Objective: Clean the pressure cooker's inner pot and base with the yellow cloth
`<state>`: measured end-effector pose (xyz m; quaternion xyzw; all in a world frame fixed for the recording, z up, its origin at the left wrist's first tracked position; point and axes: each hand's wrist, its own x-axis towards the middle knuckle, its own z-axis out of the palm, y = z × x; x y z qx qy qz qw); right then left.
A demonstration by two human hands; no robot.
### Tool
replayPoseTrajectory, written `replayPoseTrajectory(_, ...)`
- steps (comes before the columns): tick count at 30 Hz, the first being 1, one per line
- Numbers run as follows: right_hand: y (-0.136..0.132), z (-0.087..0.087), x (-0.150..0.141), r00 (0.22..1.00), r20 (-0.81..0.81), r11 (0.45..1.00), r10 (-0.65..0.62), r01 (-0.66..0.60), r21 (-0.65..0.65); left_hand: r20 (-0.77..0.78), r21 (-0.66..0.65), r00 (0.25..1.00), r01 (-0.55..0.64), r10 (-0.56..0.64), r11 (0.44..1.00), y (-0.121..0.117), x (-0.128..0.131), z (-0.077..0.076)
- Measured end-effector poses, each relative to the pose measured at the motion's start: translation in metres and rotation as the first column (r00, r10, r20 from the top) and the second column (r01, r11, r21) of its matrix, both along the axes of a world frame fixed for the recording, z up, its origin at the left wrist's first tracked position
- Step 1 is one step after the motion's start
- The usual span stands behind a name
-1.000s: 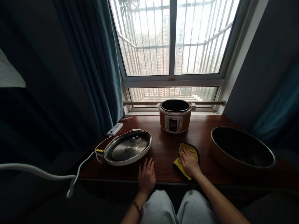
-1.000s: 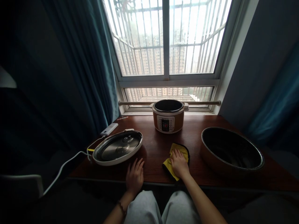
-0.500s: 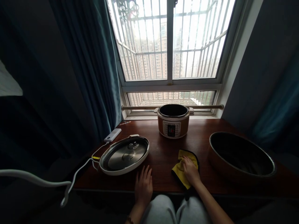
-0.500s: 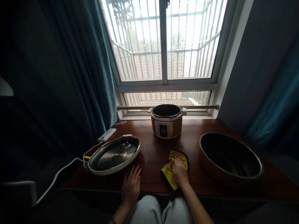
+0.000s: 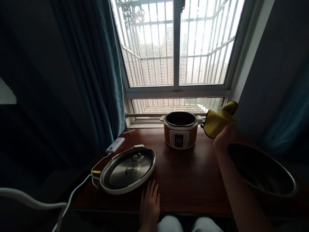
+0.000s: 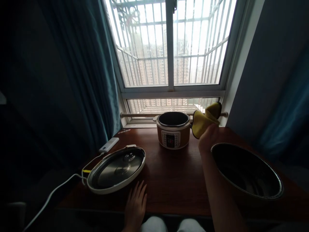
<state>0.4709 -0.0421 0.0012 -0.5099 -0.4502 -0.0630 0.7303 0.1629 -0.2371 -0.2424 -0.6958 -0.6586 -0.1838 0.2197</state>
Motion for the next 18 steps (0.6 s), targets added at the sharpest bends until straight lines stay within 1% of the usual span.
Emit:
replayPoseTrajectory(1, 0.015, 0.009, -0.009, 0.995, 0.092, 0.998, 0.041, -0.037, -0.044, -0.007, 0.007, 1.0, -0.001, 0.001, 1.0, 0.001, 0.0, -0.001)
replayPoseTrajectory(2, 0.03, 0.013, -0.021, 0.977, 0.188, 0.991, 0.103, -0.084, -0.104, -0.015, 0.012, 1.0, -0.003, 0.004, 1.0, 0.001, -0.001, -0.002)
replayPoseTrajectory(3, 0.045, 0.013, -0.033, 0.942, 0.284, 0.976, 0.177, -0.13, -0.176, -0.023, 0.018, 1.0, -0.004, 0.005, 1.0, 0.002, -0.001, -0.003)
replayPoseTrajectory(4, 0.058, 0.009, -0.046, 0.88, 0.398, 0.949, 0.261, -0.159, -0.273, -0.033, 0.024, 0.999, -0.006, 0.006, 1.0, 0.003, -0.002, -0.004)
replayPoseTrajectory(5, 0.07, 0.003, -0.059, 0.803, 0.493, 0.917, 0.335, -0.159, -0.365, -0.043, 0.031, 0.999, -0.005, 0.007, 0.999, 0.003, -0.002, -0.005)
replayPoseTrajectory(7, 0.088, -0.012, -0.08, 0.681, 0.605, 0.874, 0.412, -0.108, -0.474, -0.067, 0.048, 0.998, 0.006, -0.003, 0.999, 0.005, -0.003, -0.005)
replayPoseTrajectory(9, 0.097, -0.024, -0.092, 0.614, 0.666, 0.858, 0.423, -0.034, -0.513, -0.087, 0.063, 0.996, 0.022, -0.016, 0.998, 0.006, -0.005, -0.005)
replayPoseTrajectory(11, 0.102, -0.029, -0.098, 0.568, 0.709, 0.846, 0.419, 0.039, -0.531, -0.1, 0.07, 0.995, 0.033, -0.026, 0.997, 0.007, -0.007, -0.005)
replayPoseTrajectory(15, 0.101, -0.025, -0.097, 0.524, 0.753, 0.832, 0.397, 0.141, -0.536, -0.104, 0.097, 0.993, 0.061, -0.051, 0.993, 0.006, -0.009, -0.004)
replayPoseTrajectory(17, 0.094, -0.024, -0.093, 0.51, 0.768, 0.834, 0.387, 0.163, -0.528, -0.075, 0.118, 0.992, 0.105, -0.097, 0.987, 0.004, -0.007, 0.001)
replayPoseTrajectory(18, 0.089, -0.023, -0.091, 0.501, 0.775, 0.835, 0.385, 0.168, -0.523, -0.05, 0.128, 0.99, 0.134, -0.129, 0.983, 0.003, -0.003, 0.006)
